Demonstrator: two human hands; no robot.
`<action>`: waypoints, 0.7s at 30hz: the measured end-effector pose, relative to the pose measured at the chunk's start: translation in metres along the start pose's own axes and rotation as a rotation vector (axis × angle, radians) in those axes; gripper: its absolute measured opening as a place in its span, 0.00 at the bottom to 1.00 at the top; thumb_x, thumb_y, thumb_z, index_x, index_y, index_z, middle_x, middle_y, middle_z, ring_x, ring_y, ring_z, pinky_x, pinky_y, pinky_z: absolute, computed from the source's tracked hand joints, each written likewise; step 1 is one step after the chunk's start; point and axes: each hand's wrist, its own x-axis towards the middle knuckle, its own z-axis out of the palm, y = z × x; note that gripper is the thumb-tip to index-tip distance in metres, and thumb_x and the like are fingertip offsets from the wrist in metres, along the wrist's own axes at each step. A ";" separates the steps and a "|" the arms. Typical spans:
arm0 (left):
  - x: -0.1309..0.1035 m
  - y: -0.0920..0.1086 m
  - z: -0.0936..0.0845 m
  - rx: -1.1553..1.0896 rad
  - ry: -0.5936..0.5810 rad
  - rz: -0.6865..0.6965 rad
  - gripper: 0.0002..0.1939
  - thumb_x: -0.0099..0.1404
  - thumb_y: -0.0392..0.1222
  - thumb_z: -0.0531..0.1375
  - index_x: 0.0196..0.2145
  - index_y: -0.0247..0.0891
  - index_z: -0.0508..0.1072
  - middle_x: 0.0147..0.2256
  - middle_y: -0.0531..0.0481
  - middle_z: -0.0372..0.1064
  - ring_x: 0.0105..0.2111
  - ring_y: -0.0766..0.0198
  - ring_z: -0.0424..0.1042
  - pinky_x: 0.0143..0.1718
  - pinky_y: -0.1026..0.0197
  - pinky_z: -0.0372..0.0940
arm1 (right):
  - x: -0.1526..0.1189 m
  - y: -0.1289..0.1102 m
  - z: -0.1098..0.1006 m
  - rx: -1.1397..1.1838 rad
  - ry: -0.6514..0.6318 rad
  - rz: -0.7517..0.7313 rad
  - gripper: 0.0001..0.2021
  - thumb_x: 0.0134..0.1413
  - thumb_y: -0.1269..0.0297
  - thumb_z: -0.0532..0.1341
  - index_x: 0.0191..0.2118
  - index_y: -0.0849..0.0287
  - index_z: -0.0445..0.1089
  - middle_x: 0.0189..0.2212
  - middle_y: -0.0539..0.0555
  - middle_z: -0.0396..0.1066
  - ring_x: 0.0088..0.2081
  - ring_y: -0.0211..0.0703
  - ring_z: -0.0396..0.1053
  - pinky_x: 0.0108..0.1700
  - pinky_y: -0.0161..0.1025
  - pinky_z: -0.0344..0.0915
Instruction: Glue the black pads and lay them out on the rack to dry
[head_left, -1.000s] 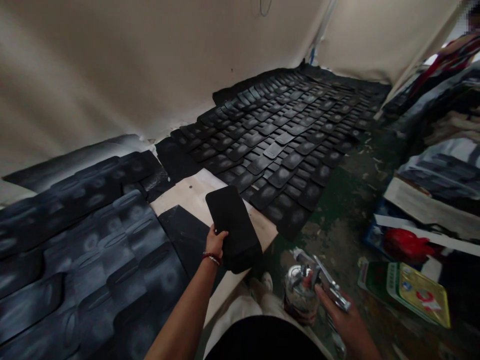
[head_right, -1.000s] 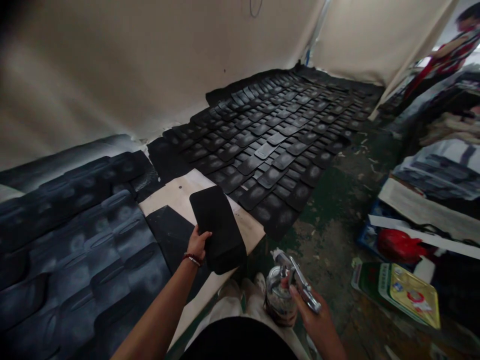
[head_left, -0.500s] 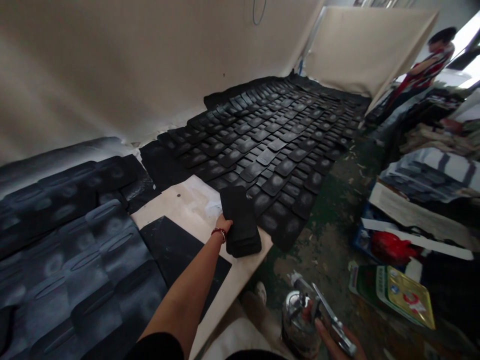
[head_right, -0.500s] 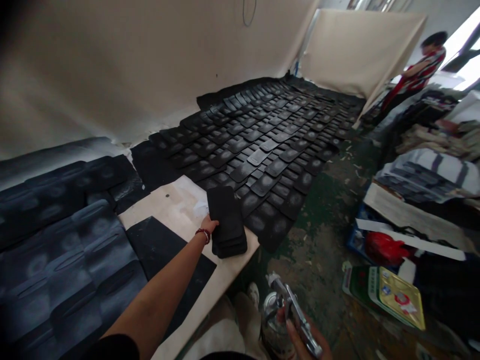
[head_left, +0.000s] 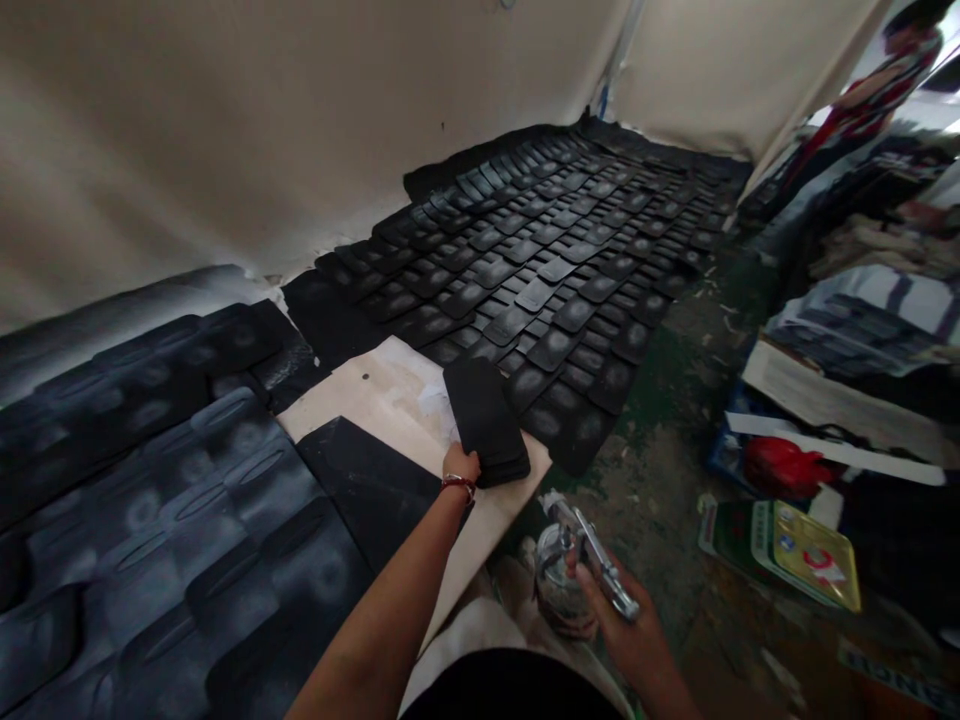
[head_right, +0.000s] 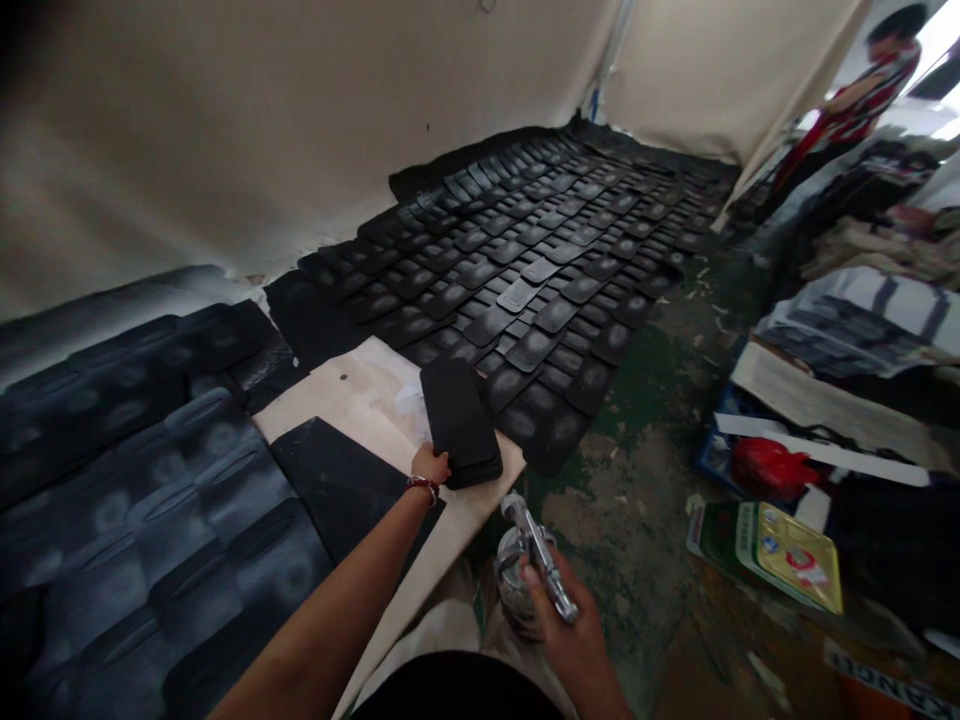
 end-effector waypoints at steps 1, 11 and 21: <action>-0.001 0.002 0.000 0.000 -0.018 0.009 0.07 0.55 0.33 0.60 0.32 0.38 0.66 0.19 0.53 0.64 0.19 0.62 0.69 0.22 0.63 0.63 | -0.001 0.000 0.003 -0.002 0.009 0.006 0.19 0.52 0.51 0.62 0.45 0.58 0.72 0.42 0.57 0.74 0.46 0.52 0.70 0.51 0.43 0.64; -0.010 0.003 -0.010 -0.025 -0.185 -0.077 0.07 0.57 0.29 0.59 0.35 0.35 0.68 0.14 0.56 0.61 0.14 0.65 0.66 0.20 0.64 0.64 | -0.009 -0.010 0.022 -0.049 0.061 0.018 0.19 0.52 0.51 0.62 0.44 0.60 0.73 0.39 0.57 0.74 0.43 0.52 0.71 0.47 0.42 0.66; -0.009 -0.001 -0.009 -0.149 -0.246 -0.151 0.11 0.64 0.28 0.50 0.45 0.32 0.61 0.19 0.53 0.65 0.14 0.68 0.68 0.17 0.68 0.62 | 0.003 -0.017 0.026 -0.047 0.152 0.018 0.21 0.50 0.51 0.62 0.47 0.60 0.70 0.44 0.57 0.72 0.47 0.53 0.68 0.50 0.43 0.65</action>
